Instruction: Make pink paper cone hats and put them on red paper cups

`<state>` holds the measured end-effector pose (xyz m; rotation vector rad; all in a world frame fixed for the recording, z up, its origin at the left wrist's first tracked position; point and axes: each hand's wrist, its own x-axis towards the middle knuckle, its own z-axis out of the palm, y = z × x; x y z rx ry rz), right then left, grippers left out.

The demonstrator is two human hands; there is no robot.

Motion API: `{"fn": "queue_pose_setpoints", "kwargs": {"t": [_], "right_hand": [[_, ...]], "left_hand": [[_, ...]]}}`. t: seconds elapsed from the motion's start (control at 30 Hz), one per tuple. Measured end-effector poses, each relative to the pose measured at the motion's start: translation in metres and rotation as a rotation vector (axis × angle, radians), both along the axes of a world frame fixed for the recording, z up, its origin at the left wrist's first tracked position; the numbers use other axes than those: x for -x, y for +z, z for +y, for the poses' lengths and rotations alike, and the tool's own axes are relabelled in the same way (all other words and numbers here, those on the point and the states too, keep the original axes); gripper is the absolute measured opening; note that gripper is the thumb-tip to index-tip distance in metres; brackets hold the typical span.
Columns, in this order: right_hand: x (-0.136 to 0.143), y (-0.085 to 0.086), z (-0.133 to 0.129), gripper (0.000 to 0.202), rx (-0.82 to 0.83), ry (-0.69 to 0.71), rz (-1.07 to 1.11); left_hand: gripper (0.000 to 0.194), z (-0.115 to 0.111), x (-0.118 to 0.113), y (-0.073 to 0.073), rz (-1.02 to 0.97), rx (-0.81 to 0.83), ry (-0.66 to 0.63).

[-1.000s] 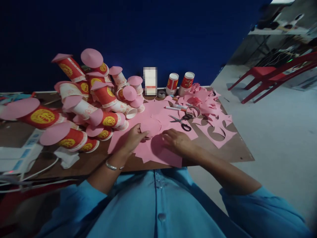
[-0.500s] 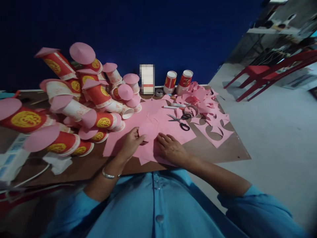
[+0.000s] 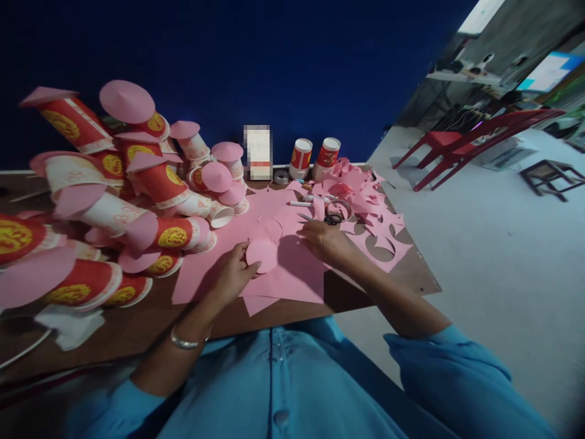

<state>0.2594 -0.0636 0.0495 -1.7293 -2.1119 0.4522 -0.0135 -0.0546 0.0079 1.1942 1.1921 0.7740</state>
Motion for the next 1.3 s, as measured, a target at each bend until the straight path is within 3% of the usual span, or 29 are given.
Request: {"fn": "queue_pose_setpoints", "kwargs": {"t": [0.17, 0.23, 0.37, 0.47, 0.53, 0.73, 0.87, 0.97, 1.03, 1.17, 1.3], "right_hand": [[-0.023, 0.008, 0.046, 0.033, -0.029, -0.07, -0.214], [-0.024, 0.005, 0.061, 0.035, -0.04, -0.092, -0.412], [-0.016, -0.01, 0.084, 0.041, -0.066, -0.047, -0.504], [-0.011, -0.022, 0.097, 0.042, -0.092, -0.068, -0.522], [-0.012, -0.027, 0.102, 0.04, -0.151, -0.073, -0.51], [-0.009, -0.01, 0.091, 0.024, -0.425, 0.022, -0.267], [0.008, 0.001, 0.072, 0.026, -0.485, 0.275, 0.004], [0.02, -0.007, 0.063, 0.026, -0.352, 0.462, 0.173], [0.023, -0.016, 0.063, 0.025, -0.248, 0.484, 0.265], [0.018, -0.032, 0.069, 0.022, -0.086, 0.389, 0.502], [0.012, -0.043, 0.072, 0.026, 0.205, 0.168, 0.938]], "left_hand": [[0.061, -0.003, -0.003, 0.006, 0.034, -0.005, 0.03], [0.058, -0.005, 0.0, 0.007, 0.094, -0.099, 0.023], [0.044, -0.009, 0.008, 0.013, 0.474, -0.403, -0.088], [0.044, -0.01, 0.014, 0.017, 0.699, -0.48, -0.184], [0.041, -0.009, 0.017, 0.018, 0.749, -0.528, -0.181], [0.024, 0.005, 0.021, 0.021, 0.567, -0.737, -0.021], [0.033, 0.019, 0.009, 0.028, 0.429, -0.748, -0.005], [0.041, 0.03, -0.004, 0.028, 0.402, -0.75, -0.043], [0.027, 0.038, -0.01, 0.024, 0.421, -0.761, -0.095], [0.017, 0.047, -0.012, 0.018, 0.403, -0.699, -0.157], [0.017, 0.049, -0.009, 0.014, 0.456, -0.712, -0.166]]}}
